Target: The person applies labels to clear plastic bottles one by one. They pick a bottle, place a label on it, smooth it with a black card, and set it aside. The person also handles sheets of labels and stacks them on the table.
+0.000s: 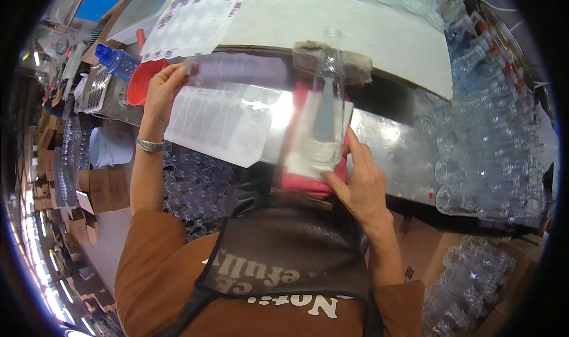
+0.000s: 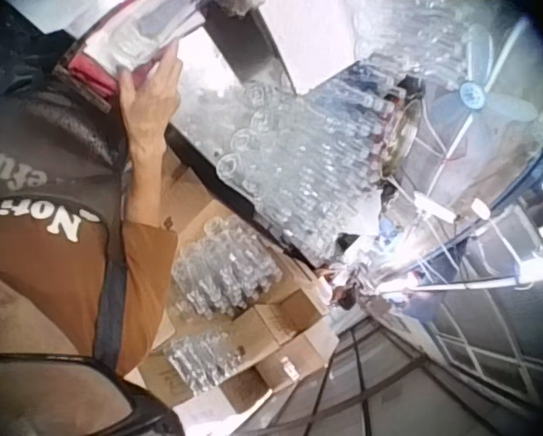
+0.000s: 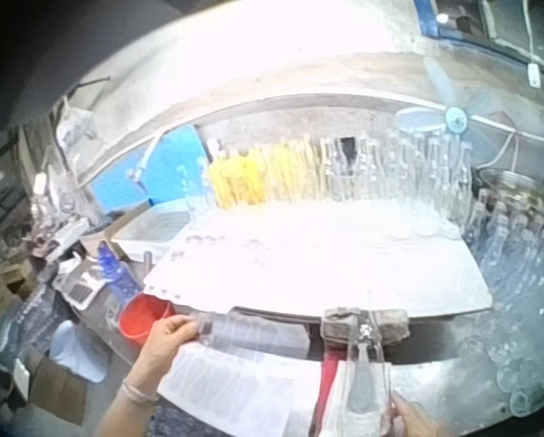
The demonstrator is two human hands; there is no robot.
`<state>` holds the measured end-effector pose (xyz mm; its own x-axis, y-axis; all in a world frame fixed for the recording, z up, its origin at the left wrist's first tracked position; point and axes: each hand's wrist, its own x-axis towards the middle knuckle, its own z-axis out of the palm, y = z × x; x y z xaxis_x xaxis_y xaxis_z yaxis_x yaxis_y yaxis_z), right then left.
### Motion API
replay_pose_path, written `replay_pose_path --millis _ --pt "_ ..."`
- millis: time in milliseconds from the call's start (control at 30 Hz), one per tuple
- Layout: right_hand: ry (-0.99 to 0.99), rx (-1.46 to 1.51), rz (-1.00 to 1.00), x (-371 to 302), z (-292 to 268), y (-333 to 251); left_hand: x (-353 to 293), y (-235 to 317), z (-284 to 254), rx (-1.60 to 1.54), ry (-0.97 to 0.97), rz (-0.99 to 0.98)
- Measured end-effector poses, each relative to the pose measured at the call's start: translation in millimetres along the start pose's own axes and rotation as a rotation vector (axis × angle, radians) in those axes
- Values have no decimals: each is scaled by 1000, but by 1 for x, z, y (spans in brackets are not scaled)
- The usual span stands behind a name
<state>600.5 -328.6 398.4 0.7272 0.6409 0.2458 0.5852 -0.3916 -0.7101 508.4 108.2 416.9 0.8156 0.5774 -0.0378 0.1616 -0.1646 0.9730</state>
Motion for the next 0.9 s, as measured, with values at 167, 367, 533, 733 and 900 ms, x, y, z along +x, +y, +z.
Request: replay_pose_path --millis 167,367,533,733,900 --pt "67 -98 6 3 12 -3 -29 32 91 -32 -182 124" --pt "58 -120 20 5 13 -9 -75 88 180 634 -169 1026" --pt "55 -122 35 5 13 -9 -101 54 191 717 -388 1000" --pt "62 -123 34 6 11 -9 -96 53 188 550 -355 994" --pt "42 -105 31 5 11 -6 -73 43 203 447 -305 767"
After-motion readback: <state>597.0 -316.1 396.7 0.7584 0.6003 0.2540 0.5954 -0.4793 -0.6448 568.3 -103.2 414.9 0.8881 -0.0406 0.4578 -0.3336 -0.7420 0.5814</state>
